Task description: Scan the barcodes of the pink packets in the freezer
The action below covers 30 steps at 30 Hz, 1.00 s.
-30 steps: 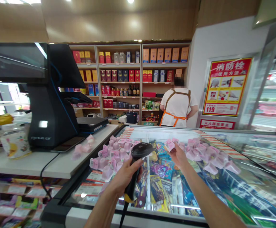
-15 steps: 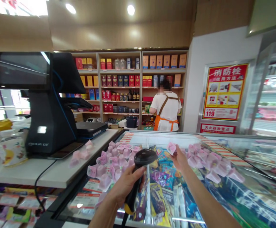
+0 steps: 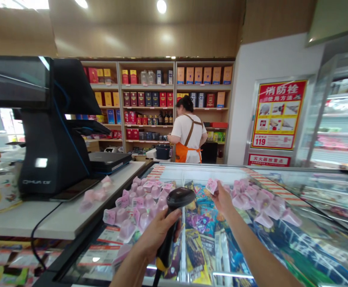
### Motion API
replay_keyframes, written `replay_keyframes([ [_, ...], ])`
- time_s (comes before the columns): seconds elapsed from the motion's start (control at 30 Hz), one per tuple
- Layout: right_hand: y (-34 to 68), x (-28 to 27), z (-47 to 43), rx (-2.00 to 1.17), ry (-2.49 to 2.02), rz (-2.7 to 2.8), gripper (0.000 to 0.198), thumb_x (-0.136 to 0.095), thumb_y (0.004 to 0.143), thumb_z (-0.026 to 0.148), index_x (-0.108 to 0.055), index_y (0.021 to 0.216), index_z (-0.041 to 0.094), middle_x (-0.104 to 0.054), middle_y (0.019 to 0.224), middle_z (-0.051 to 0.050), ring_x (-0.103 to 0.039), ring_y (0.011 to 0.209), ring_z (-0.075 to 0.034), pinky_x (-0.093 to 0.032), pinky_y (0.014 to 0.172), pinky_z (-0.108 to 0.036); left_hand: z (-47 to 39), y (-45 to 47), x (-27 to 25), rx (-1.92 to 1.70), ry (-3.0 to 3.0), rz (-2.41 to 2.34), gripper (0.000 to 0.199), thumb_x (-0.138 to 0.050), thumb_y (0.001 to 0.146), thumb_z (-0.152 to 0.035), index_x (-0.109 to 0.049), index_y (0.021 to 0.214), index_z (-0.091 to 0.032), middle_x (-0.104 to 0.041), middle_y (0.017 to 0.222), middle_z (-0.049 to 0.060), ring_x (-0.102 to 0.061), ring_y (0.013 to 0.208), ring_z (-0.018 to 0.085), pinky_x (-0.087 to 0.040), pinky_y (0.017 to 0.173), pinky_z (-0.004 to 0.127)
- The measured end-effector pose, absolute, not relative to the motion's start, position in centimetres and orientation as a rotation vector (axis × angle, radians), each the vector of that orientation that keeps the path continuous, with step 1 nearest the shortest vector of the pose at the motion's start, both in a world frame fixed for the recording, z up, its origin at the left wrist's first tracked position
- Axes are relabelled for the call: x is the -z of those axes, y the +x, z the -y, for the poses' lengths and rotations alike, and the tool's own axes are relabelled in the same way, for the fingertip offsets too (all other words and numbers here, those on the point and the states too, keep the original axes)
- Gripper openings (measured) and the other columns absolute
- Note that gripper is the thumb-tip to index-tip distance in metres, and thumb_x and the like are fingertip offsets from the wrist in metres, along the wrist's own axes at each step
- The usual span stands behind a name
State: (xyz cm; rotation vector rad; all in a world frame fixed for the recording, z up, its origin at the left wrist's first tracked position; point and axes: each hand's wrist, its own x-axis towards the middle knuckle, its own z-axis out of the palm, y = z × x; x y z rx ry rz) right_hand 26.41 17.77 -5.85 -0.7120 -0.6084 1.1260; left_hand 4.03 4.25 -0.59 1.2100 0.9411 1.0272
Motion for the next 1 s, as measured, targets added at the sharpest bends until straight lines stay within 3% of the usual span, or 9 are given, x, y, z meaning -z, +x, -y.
replay_keyframes([
  [0.17,26.7,5.6,-18.0,-1.054,-0.764,0.616,0.031,-0.062,0.054,0.045,-0.051,0.061,0.018,-0.054,0.048,0.004,-0.048,0.046,-0.010,-0.034,0.041,-0.021,-4.2,4.2,0.5,-1.006,1.225,-0.947,0.029,-0.052,0.068,-0.044,-0.047,0.065,-0.016,-0.051,0.051,-0.003,-0.043,0.043,0.005,-0.034,0.042,0.017],
  [0.33,28.4,5.5,-18.6,-0.780,-0.905,0.686,0.032,-0.056,0.056,0.050,-0.050,0.060,0.018,-0.049,0.046,0.004,-0.044,0.046,-0.010,-0.034,0.045,-0.024,-4.0,3.9,-0.1,-1.080,1.156,-0.969,0.028,-0.055,0.066,-0.043,-0.048,0.069,-0.016,-0.051,0.052,-0.004,-0.044,0.043,0.005,-0.034,0.042,0.017],
  [0.5,32.4,5.4,-18.7,-0.098,-1.357,0.987,0.029,-0.055,0.061,0.036,-0.059,0.083,0.017,-0.058,0.073,-0.004,-0.050,0.072,-0.019,-0.036,0.066,-0.033,-4.3,2.5,-0.3,-1.158,1.131,-1.013,0.029,-0.054,0.066,-0.043,-0.050,0.070,-0.015,-0.052,0.053,-0.003,-0.044,0.043,0.005,-0.034,0.043,0.017],
  [0.6,33.3,5.5,-18.2,0.250,-1.634,1.147,0.027,-0.051,0.063,0.023,-0.061,0.087,0.018,-0.055,0.099,-0.011,-0.043,0.096,-0.027,-0.029,0.077,-0.040,-4.4,1.5,-0.1,-1.166,1.145,-1.051,0.030,-0.054,0.066,-0.044,-0.049,0.067,-0.015,-0.050,0.049,-0.004,-0.042,0.042,0.005,-0.032,0.042,0.017],
  [0.7,31.1,5.9,-17.5,0.404,-1.710,1.303,0.027,-0.045,0.070,0.025,-0.060,0.092,0.020,-0.050,0.111,-0.011,-0.039,0.103,-0.028,-0.026,0.081,-0.042,-4.3,0.8,0.1,-1.159,1.138,-1.060,0.030,-0.055,0.065,-0.045,-0.049,0.067,-0.015,-0.049,0.048,-0.005,-0.042,0.041,0.005,-0.031,0.041,0.017],
  [0.87,27.7,7.1,-16.5,0.451,-1.555,1.935,0.024,-0.043,0.074,0.025,-0.058,0.094,0.026,-0.056,0.105,-0.005,-0.043,0.099,-0.023,-0.025,0.082,-0.040,-3.6,0.6,0.3,-1.214,1.108,-1.112,0.030,-0.055,0.066,-0.044,-0.049,0.068,-0.015,-0.050,0.050,-0.004,-0.043,0.042,0.005,-0.033,0.042,0.017],
  [1.0,30.1,7.6,-16.4,0.548,-1.780,1.876,0.023,-0.042,0.073,0.014,-0.061,0.082,0.022,-0.061,0.090,-0.009,-0.045,0.095,-0.027,-0.023,0.081,-0.045,-3.5,0.3,0.5,-1.206,1.116,-1.088,0.029,-0.055,0.066,-0.044,-0.050,0.069,-0.015,-0.051,0.052,-0.003,-0.043,0.043,0.006,-0.035,0.043,0.018],
])
